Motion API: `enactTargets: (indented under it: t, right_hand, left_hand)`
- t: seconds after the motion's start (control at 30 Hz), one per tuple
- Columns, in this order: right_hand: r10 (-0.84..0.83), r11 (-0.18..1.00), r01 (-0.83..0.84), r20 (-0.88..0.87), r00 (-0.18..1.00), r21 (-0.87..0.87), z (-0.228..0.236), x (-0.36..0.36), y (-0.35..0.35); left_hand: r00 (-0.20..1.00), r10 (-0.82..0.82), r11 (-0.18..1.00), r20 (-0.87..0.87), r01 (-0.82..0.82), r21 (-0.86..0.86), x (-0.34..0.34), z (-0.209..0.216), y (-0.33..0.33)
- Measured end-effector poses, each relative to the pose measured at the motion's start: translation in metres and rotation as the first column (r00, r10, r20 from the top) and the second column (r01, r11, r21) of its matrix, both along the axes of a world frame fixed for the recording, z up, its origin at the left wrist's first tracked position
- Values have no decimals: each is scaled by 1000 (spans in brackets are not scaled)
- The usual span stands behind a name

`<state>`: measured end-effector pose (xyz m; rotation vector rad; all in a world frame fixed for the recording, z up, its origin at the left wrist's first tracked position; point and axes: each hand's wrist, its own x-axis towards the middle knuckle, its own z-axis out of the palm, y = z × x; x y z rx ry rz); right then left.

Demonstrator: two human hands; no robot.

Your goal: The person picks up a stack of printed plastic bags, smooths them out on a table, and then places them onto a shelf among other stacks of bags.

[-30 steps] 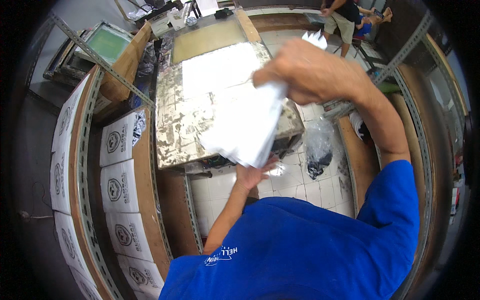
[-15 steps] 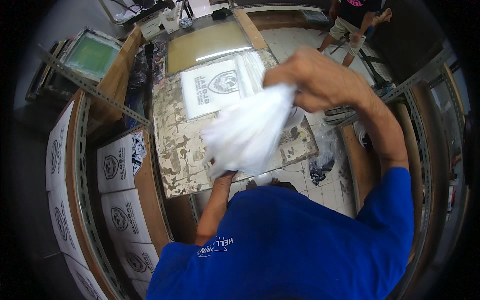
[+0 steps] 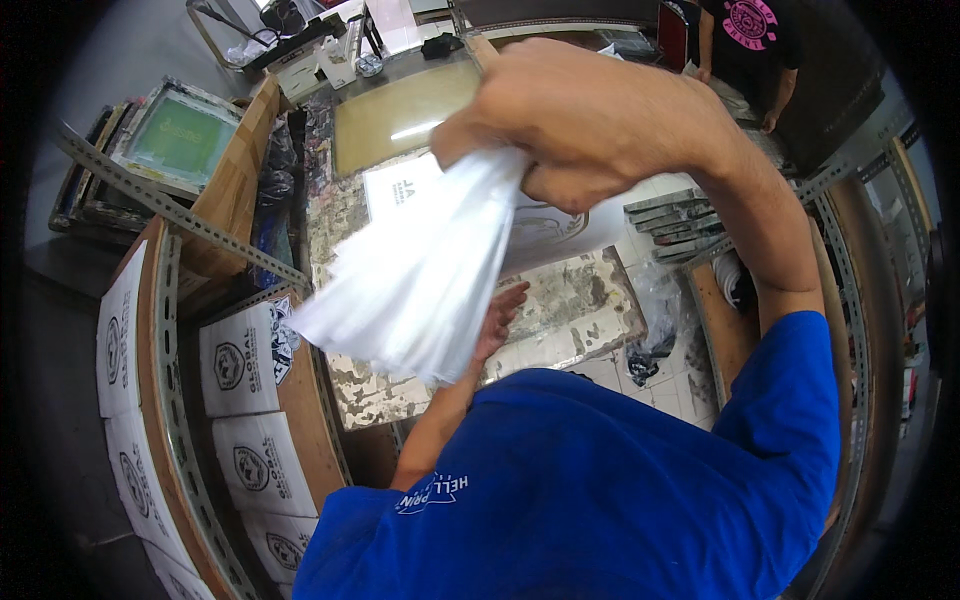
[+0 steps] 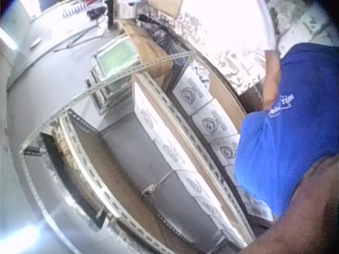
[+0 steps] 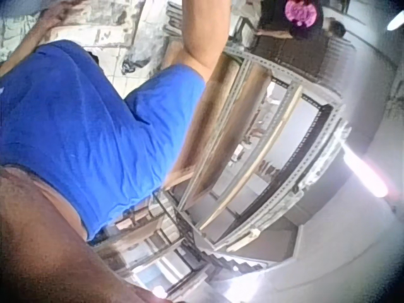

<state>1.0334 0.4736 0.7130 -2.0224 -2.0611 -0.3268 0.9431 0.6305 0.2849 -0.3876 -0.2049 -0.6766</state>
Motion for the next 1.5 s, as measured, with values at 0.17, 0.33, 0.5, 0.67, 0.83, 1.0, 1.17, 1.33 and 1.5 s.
enactTargets:
  t: [0.17, 0.33, 0.5, 0.67, 0.83, 1.0, 1.17, 1.33, 1.5]
  right_hand:
    - [-126, 984, 119, -46, 991, -137, -32, 9, -25]
    - [-199, 980, 197, 78, 977, 34, -93, 12, -65]
    - [-329, 944, 324, 220, 918, 64, -227, 7, -115]
    - [-436, 886, 434, 26, 900, -161, -387, -5, -146]
    - [-689, 725, 680, -111, 716, -109, -402, -42, -161]
    - [-621, 322, 941, -773, 125, -106, -403, -57, -158]
    - [-761, 67, 952, -632, -144, -297, -418, -50, -127]
    - [-751, -14, 845, -552, -362, -534, -415, -41, -110]
    - [-404, 247, 824, -827, -391, -511, -419, -50, -115]
  left_hand:
    - [947, 273, 841, 168, -320, 436, -15, 22, 64]
    - [834, 423, 322, 355, -504, 801, -40, 71, 118]
    - [934, 276, -104, 227, -206, 973, -39, 24, 139]
    - [935, 271, -414, 229, -101, 905, -27, -38, 116]
    - [933, 147, -614, 327, -173, 770, -30, -35, 118]
    - [933, 95, -799, 347, -137, 586, -24, -19, 105]
    - [917, -76, -930, 392, -207, 304, -10, -13, 96]
    - [816, -119, -825, 566, -398, 401, -13, 33, 82]
    - [836, 32, -807, 548, -302, 508, -24, 24, 95]
